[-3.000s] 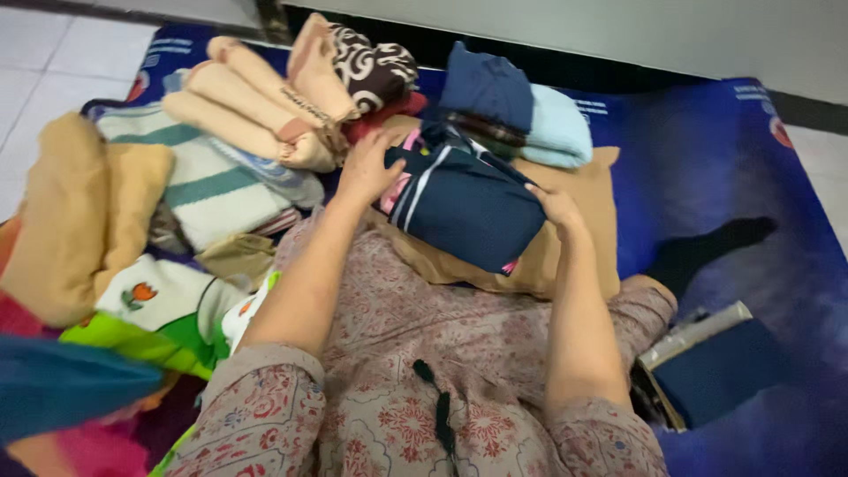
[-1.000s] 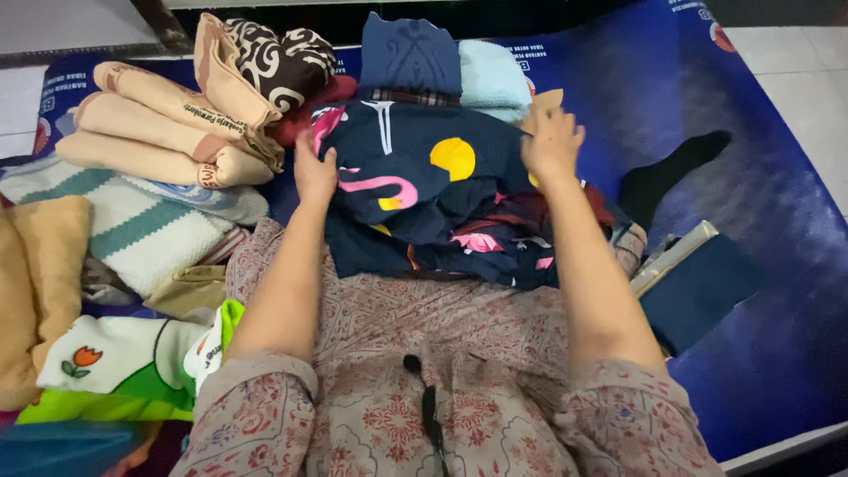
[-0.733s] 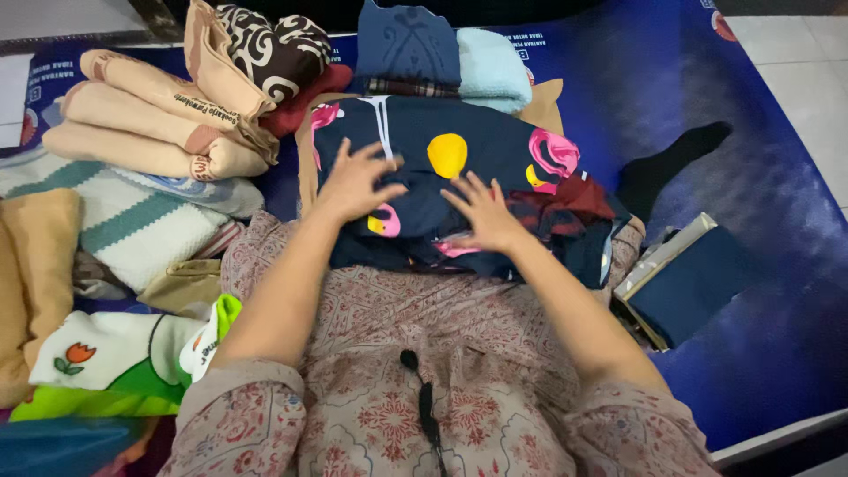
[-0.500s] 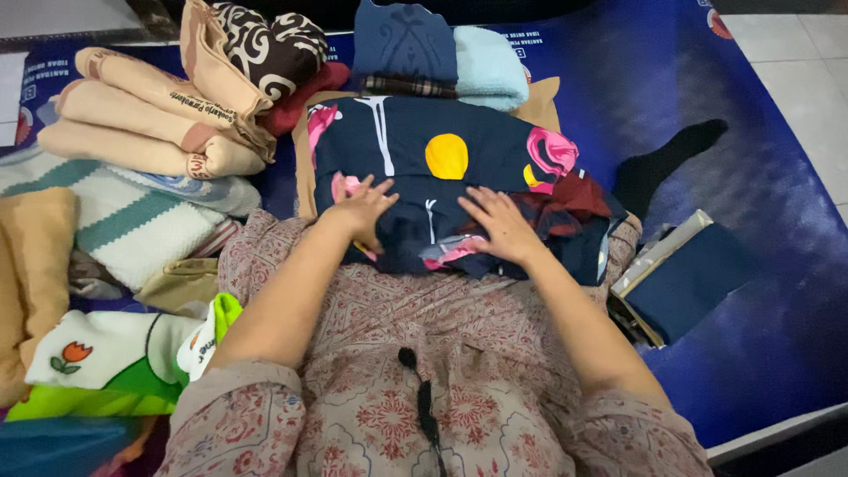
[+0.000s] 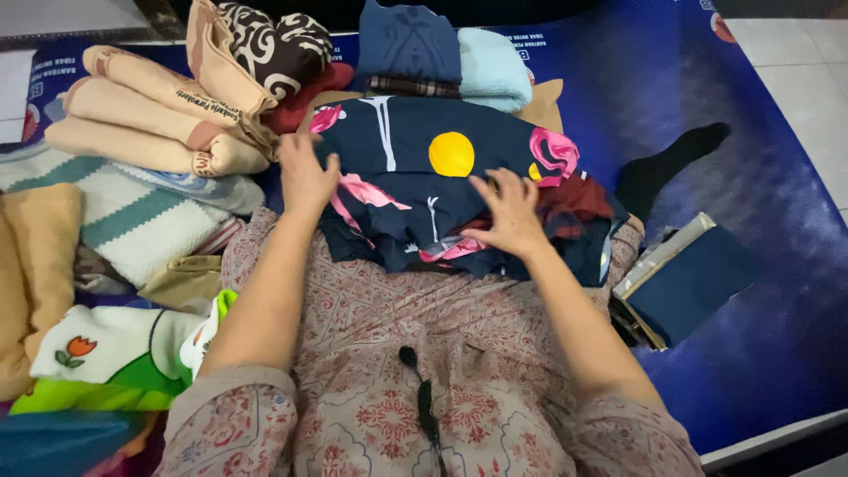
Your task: The person sits on the floor and folds several pieces of bedding, including a plaid sheet, a blue sheet, a patterned sheet, and a peach-colored sheet. They smooth and fold each item by hand, stacking them neatly on a cardboard sheet.
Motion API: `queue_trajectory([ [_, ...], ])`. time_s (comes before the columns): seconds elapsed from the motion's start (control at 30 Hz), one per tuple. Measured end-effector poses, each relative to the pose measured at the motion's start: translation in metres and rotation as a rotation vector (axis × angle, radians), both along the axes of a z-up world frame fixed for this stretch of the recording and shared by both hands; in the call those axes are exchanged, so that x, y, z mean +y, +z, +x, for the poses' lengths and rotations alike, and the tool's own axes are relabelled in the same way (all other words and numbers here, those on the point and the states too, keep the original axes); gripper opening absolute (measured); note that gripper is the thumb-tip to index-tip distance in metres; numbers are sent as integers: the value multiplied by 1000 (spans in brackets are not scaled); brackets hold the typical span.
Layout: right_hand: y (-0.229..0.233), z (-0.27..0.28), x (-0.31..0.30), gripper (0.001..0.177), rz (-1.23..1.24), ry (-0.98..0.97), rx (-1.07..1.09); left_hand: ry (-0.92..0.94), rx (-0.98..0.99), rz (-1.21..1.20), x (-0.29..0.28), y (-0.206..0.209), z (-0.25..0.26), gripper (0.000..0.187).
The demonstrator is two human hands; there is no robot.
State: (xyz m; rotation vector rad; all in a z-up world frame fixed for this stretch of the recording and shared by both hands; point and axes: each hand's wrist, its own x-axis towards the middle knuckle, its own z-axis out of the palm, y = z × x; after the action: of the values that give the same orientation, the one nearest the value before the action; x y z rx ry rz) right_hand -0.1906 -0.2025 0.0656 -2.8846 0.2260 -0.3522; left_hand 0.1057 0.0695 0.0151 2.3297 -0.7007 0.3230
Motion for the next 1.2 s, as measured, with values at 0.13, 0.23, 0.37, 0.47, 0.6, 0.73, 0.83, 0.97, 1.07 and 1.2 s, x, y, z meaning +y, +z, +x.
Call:
queue_trajectory([
  [0.13, -21, 36, 9, 112, -170, 14, 108, 104, 271, -3, 1, -2, -2, 69],
  [0.23, -43, 58, -8, 95, -158, 2, 107, 102, 399, -23, -5, -6, -2, 72],
  [0.37, -43, 70, -46, 79, 152, 21, 82, 108, 364, -122, -11, -15, 3, 57],
  [0.47, -22, 61, -62, 69, 204, 38, -46, -39, 430, -519, -13, -24, 11, 53],
  [0.6, 0, 35, -48, 83, 75, 83, 73, -42, 479, -608, -10, -43, 20, 54],
  [0.73, -16, 25, -9, 92, -16, 108, 377, 77, 712, -377, -4, -64, 17, 63],
  [0.83, -25, 38, 6, 95, 29, 65, 294, 18, 870, -556, -1, -64, 14, 67],
  [0.97, -32, 70, 64, 94, 380, 63, -144, -134, 1048, -644, 4, -49, 7, 83],
  [1.07, -39, 99, 135, 118, 247, 33, -148, -349, 1374, -807, 3, -42, 2, 78],
  [1.2, -46, 141, 147, 108, 273, -74, -159, -405, 1517, -971, 10, -53, 9, 68],
])
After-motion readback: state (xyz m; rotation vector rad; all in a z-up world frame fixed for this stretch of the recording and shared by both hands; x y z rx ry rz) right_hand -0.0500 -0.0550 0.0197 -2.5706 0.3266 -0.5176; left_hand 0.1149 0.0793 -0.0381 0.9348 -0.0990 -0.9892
